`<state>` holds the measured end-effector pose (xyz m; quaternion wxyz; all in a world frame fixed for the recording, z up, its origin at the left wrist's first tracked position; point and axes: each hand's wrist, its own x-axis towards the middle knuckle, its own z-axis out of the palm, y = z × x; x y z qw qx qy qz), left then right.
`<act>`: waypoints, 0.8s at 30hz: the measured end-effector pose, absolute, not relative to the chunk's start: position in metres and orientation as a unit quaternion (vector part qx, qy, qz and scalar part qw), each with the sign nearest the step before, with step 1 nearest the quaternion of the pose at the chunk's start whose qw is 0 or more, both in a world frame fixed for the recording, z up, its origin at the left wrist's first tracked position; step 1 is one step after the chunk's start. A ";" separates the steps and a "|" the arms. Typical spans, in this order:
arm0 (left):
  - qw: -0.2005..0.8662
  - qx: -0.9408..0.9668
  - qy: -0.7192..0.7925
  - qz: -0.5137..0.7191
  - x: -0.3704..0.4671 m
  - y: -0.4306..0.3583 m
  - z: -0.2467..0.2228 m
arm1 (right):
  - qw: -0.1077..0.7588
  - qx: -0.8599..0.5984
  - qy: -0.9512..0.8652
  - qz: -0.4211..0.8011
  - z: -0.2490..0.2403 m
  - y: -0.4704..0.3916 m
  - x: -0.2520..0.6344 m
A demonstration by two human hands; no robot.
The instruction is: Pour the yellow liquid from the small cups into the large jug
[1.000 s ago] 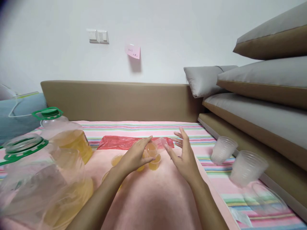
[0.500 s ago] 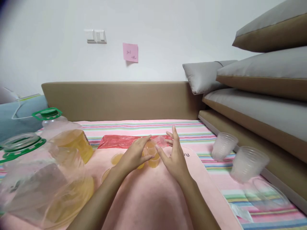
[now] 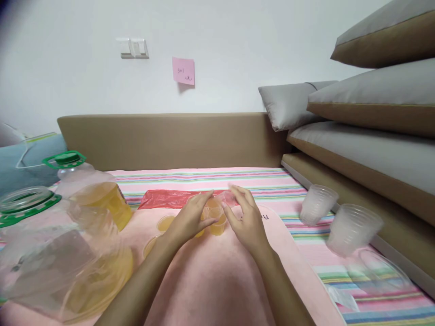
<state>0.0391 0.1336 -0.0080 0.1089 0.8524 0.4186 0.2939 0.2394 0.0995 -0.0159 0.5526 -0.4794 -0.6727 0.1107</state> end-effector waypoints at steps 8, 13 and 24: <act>0.097 0.854 0.419 0.292 0.041 0.133 -0.007 | 0.568 -0.487 -0.652 0.121 -0.013 0.098 0.239; 0.086 0.858 0.413 0.291 0.043 0.135 -0.006 | 0.547 -0.482 -0.674 0.118 -0.012 0.098 0.239; 0.034 0.873 0.401 0.276 0.040 0.133 -0.008 | 0.523 -0.488 -0.688 0.121 -0.007 0.095 0.244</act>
